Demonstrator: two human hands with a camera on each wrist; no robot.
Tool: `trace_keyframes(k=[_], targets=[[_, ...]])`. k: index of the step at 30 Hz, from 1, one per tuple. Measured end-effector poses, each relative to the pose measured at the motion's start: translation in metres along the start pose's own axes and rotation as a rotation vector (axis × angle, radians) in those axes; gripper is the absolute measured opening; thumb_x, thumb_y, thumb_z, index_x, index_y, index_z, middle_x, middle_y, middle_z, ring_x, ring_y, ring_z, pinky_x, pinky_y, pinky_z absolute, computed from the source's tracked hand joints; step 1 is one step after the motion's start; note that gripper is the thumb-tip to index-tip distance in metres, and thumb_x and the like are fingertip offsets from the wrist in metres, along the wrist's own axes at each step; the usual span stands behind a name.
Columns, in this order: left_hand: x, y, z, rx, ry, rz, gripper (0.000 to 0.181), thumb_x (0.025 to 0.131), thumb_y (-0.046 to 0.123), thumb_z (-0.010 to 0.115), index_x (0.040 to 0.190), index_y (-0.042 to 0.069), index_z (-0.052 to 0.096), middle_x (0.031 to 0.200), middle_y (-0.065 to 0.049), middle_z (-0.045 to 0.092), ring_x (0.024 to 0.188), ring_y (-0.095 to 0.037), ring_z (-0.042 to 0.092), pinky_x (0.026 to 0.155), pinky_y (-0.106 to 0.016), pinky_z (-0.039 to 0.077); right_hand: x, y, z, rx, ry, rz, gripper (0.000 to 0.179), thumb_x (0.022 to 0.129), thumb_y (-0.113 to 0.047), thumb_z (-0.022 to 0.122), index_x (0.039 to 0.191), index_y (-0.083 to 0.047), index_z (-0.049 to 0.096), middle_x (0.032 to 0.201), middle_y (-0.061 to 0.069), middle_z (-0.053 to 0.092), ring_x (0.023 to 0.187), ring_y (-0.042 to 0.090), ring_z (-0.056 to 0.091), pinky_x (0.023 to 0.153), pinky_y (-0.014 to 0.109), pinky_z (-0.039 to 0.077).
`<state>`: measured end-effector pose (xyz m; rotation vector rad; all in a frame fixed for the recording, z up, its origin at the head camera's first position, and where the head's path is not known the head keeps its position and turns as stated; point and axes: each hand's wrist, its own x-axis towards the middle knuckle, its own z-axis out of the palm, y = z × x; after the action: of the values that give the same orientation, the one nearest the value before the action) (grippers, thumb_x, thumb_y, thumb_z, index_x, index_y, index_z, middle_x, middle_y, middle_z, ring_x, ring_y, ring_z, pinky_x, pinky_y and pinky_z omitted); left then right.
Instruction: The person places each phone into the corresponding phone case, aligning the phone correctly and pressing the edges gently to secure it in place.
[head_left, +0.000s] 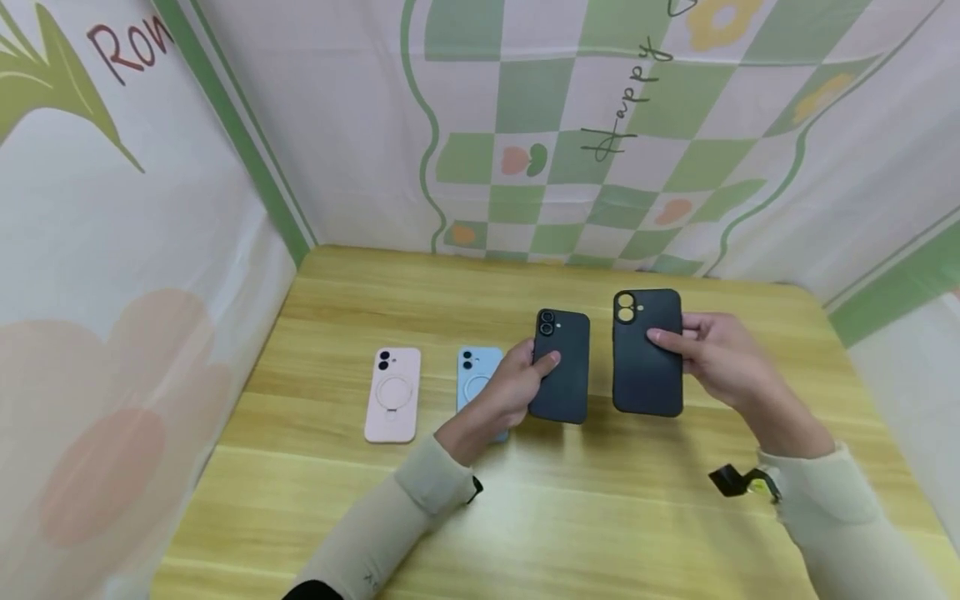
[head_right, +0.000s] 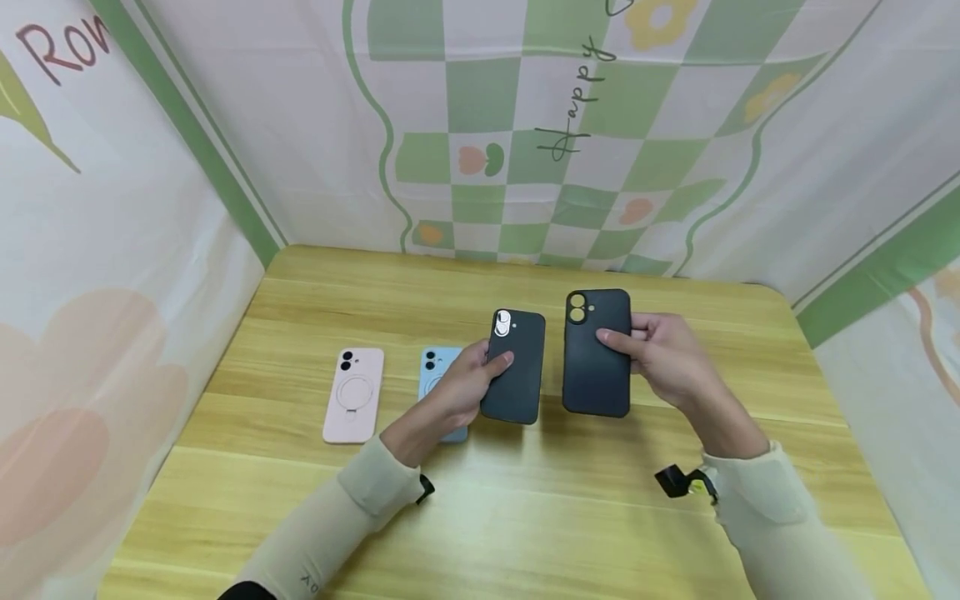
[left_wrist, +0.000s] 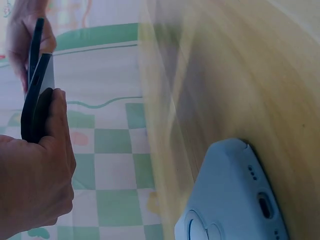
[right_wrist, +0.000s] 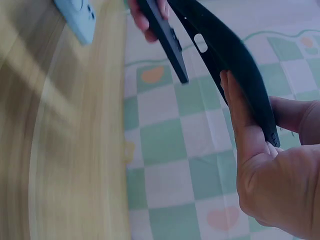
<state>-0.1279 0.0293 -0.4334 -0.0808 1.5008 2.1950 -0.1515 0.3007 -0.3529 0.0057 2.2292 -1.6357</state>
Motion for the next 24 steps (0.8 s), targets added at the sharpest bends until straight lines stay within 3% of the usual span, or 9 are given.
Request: trace_keyframes(k=[2,7,14,19,24], targets=[[-0.001,0.001,0.000,-0.007,-0.004,0.003,0.037,0.114,0.013,0.047,0.147,-0.002,0.048,0.134,-0.017,0.068,0.125,-0.031,0.067,0.103,-0.042,0.060,0.001,-0.001,0.008,0.068,-0.027,-0.013,0.011,0.105,-0.015,0.069,0.103,-0.018,0.079,0.091,0.001,0.081,0.070,0.004,0.068,0.065,0.017,0.059],[-0.002,0.001,-0.001,-0.026,-0.005,0.001,0.036,0.114,0.013,0.046,0.147,-0.002,0.048,0.136,-0.018,0.066,0.127,-0.032,0.066,0.104,-0.041,0.059,0.007,-0.004,0.028,0.192,-0.079,-0.039,0.010,0.104,-0.011,0.070,0.106,-0.013,0.079,0.091,0.003,0.080,0.076,0.007,0.073,0.069,0.020,0.063],[-0.003,-0.001,-0.003,-0.092,-0.030,0.000,0.044,0.117,0.026,0.037,0.151,-0.002,0.045,0.144,-0.019,0.060,0.137,-0.036,0.056,0.118,-0.047,0.048,0.017,-0.010,0.052,0.260,-0.124,-0.053,0.012,0.105,-0.005,0.066,0.107,-0.010,0.077,0.095,0.006,0.081,0.086,0.016,0.079,0.076,0.030,0.066],[-0.004,-0.001,-0.004,-0.178,-0.086,0.037,0.055,0.118,0.036,0.027,0.160,0.002,0.038,0.154,-0.016,0.053,0.148,-0.033,0.046,0.126,-0.048,0.036,0.023,-0.012,0.062,0.264,-0.139,-0.041,0.021,0.105,-0.004,0.064,0.122,0.008,0.068,0.096,0.006,0.081,0.087,0.017,0.079,0.078,0.030,0.066],[-0.005,0.001,-0.006,-0.191,-0.111,0.033,0.057,0.117,0.045,0.021,0.158,0.012,0.045,0.147,-0.018,0.060,0.138,-0.033,0.057,0.119,-0.051,0.046,0.028,-0.013,0.072,0.269,-0.158,-0.038,0.048,0.106,-0.003,0.061,0.140,0.026,0.045,0.100,0.003,0.081,0.090,0.016,0.079,0.079,0.030,0.066]])
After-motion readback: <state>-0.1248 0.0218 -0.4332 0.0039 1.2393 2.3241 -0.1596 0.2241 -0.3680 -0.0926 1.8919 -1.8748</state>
